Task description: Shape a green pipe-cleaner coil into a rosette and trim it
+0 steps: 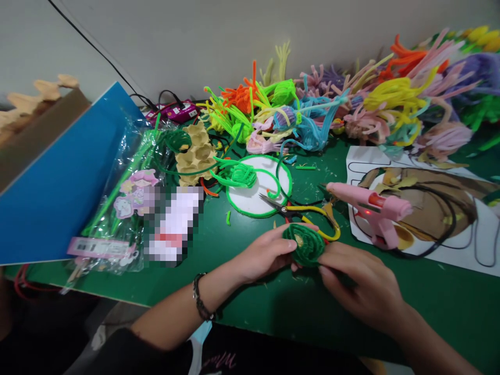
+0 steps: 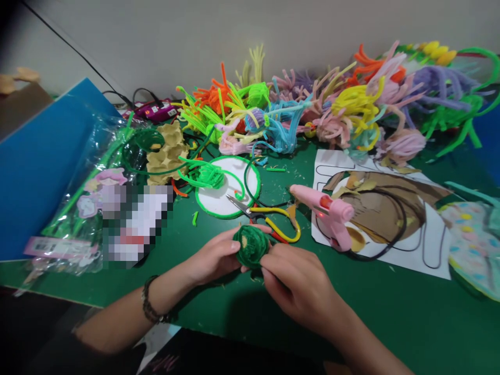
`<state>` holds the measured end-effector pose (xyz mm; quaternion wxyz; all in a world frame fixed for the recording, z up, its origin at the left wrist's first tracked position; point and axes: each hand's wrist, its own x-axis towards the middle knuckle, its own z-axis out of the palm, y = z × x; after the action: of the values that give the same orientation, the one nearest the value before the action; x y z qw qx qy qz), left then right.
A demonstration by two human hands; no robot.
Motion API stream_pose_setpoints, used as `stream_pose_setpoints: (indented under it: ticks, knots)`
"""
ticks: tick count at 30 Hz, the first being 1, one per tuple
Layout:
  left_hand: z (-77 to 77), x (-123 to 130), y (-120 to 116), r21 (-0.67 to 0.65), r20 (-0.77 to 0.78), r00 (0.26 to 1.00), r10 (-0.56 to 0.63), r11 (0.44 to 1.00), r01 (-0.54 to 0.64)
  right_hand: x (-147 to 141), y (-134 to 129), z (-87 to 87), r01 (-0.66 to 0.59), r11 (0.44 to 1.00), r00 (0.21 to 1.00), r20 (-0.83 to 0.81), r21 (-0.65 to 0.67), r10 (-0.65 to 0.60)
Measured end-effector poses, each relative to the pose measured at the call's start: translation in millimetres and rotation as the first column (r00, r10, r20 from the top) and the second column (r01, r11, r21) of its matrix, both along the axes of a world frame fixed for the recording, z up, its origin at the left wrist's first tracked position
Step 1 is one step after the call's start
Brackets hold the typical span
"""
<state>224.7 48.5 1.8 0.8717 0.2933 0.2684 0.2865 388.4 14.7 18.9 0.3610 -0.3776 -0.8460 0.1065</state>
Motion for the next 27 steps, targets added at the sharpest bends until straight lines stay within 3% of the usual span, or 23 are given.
stream_pose_setpoints:
  ticks: [13,27]
  knots:
    - [2.0,-1.4,-0.3,-0.043,0.036,0.999,-0.003,0.999,0.004,-0.8,-0.4,-1.1,0.012,1.0,1.0,-0.007,0.003,-0.012]
    - [-0.4,-2.3,-0.6,0.039,0.043,0.999,-0.014,0.999,0.012,0.1,-0.8,-1.6,0.027,1.0,0.999,0.022,-0.001,-0.027]
